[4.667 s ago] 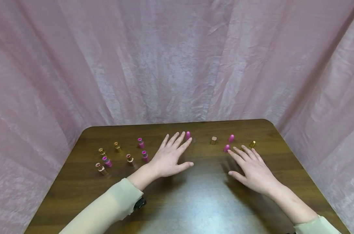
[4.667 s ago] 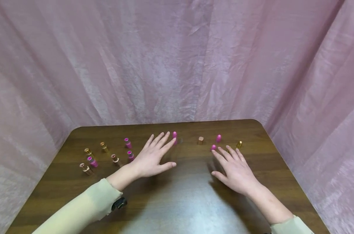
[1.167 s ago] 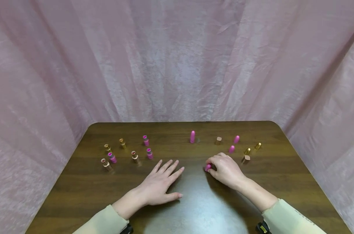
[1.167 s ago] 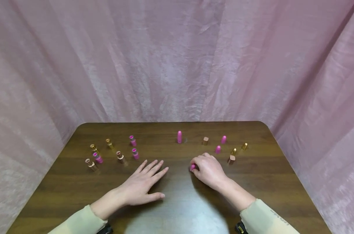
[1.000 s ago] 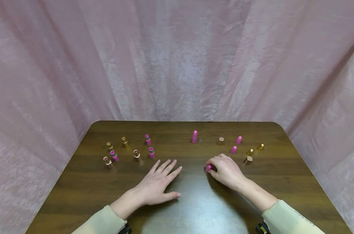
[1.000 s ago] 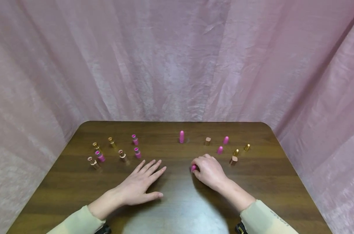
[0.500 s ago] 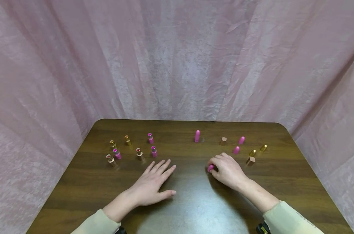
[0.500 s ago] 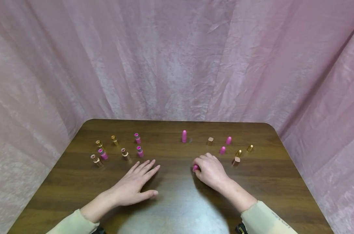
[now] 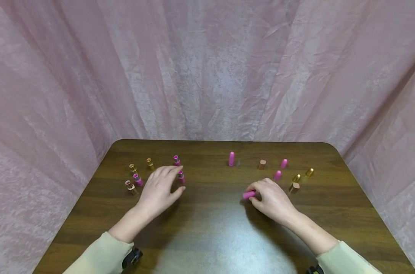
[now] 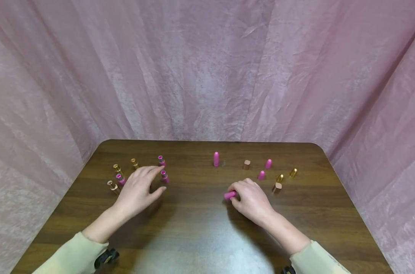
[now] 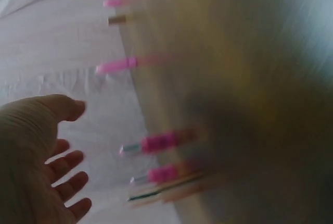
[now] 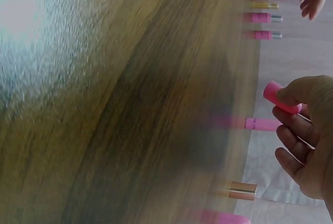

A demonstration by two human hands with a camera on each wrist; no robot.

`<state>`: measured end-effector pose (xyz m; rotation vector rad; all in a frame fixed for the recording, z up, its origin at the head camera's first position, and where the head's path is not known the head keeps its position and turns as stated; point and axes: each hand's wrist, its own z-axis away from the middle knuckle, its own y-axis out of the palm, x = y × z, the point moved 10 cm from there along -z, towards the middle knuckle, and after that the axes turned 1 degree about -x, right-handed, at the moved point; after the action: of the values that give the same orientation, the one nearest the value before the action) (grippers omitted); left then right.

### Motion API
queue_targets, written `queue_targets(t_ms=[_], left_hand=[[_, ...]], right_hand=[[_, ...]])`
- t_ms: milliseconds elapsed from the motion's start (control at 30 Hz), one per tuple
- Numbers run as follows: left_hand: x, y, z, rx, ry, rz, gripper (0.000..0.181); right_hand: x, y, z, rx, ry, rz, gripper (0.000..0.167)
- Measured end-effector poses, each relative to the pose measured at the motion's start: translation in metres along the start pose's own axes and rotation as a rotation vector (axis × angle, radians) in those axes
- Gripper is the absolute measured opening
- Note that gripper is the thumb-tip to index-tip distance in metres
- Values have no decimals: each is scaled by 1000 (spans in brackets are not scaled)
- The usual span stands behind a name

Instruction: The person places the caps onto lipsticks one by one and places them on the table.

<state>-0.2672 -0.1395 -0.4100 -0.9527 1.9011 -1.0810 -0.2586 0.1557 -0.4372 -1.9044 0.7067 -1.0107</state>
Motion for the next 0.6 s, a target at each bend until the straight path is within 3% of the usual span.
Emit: queue_targets(t_ms=[133, 267, 400, 600], left_hand=[[15, 2, -25, 78, -7, -92, 60], [25, 21, -44, 230, -30, -128, 54], [31, 40, -56, 367, -68, -164, 50], [35, 53, -64, 456, -91, -238, 34]], right_hand=[[3, -5, 3, -11, 8, -42, 23], [6, -6, 7, -15, 4, -53, 25], [7, -7, 9, -16, -1, -50, 24], [5, -10, 12, -17, -2, -45, 24]])
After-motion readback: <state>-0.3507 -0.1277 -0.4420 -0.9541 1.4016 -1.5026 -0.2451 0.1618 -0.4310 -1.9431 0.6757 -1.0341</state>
